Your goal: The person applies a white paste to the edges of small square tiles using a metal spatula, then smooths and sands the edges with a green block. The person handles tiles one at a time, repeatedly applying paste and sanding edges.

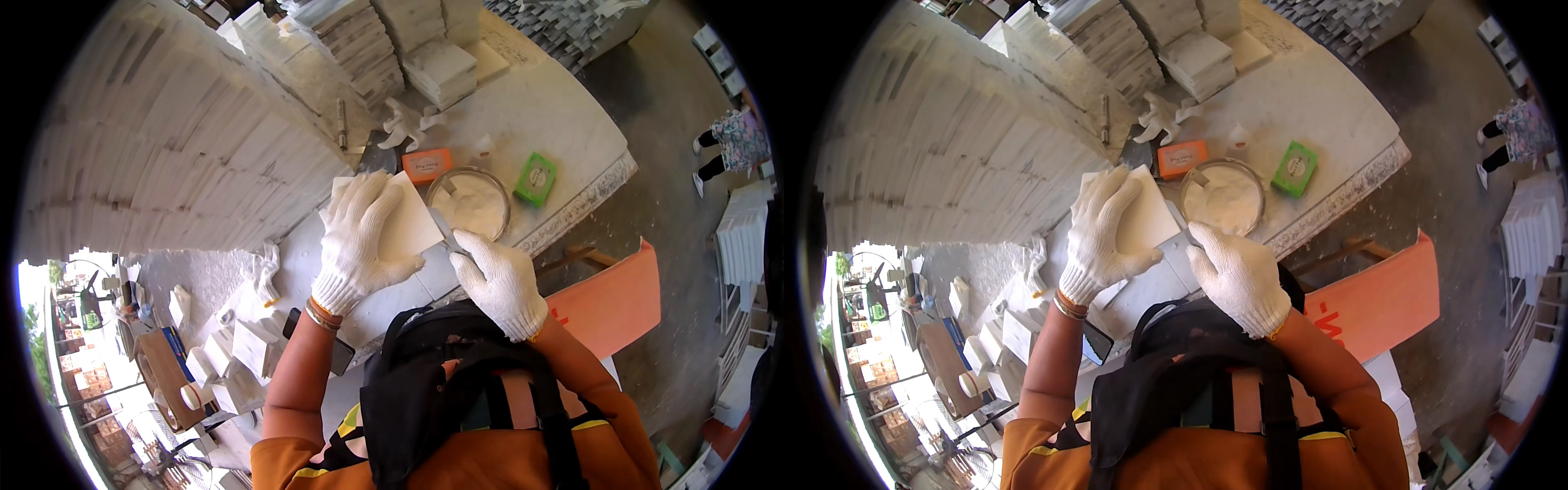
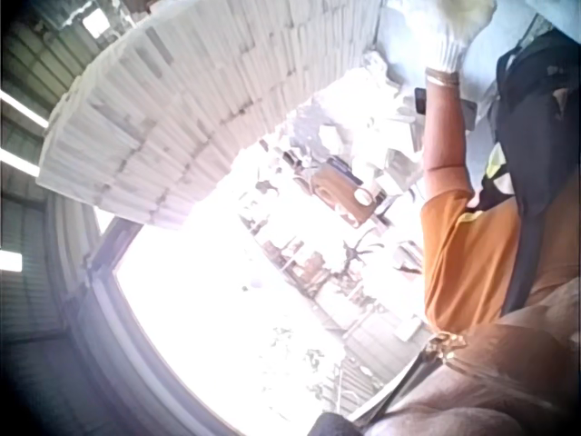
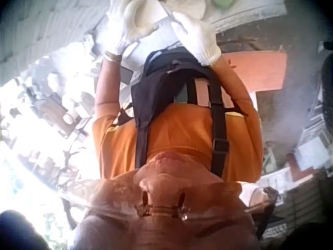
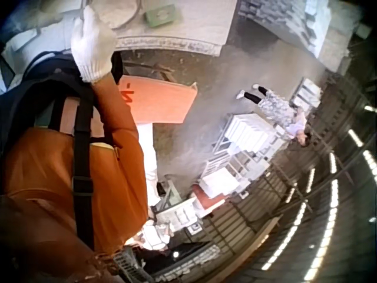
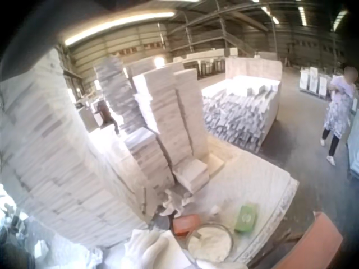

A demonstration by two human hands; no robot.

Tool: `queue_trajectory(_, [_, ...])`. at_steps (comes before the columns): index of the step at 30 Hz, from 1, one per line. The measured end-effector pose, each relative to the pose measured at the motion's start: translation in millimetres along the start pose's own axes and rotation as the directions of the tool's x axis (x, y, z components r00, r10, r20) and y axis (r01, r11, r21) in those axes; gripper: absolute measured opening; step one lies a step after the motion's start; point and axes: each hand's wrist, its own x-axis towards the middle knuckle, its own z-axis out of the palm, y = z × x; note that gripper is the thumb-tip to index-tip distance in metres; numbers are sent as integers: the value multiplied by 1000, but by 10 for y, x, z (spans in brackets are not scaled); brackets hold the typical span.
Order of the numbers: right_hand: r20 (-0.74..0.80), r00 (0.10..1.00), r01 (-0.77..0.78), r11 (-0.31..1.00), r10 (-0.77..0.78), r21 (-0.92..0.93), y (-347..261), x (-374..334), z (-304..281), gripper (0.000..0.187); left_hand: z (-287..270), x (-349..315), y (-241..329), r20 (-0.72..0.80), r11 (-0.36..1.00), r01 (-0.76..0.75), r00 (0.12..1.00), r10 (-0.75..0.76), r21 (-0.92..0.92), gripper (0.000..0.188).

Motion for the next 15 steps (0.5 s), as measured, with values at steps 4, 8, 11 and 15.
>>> queue_trajectory(4, [-29,999,45,999,-45,7,-3,-12,8,29,-15,17,17,10,1000,-4,1000,4,4,87])
queue_trajectory(8, [-23,999,41,999,-41,-18,33,-18,74,27,11,11,-1,0,1000,-20,1000,20,0,87])
queue_trajectory(11, [15,998,54,995,-53,-87,123,38,232,26,16,-2,-29,-6,999,-47,999,47,7,88])
queue_trajectory(15, [31,998,51,998,-50,-27,257,111,367,26,-1,16,-29,21,998,-65,998,64,20,92])
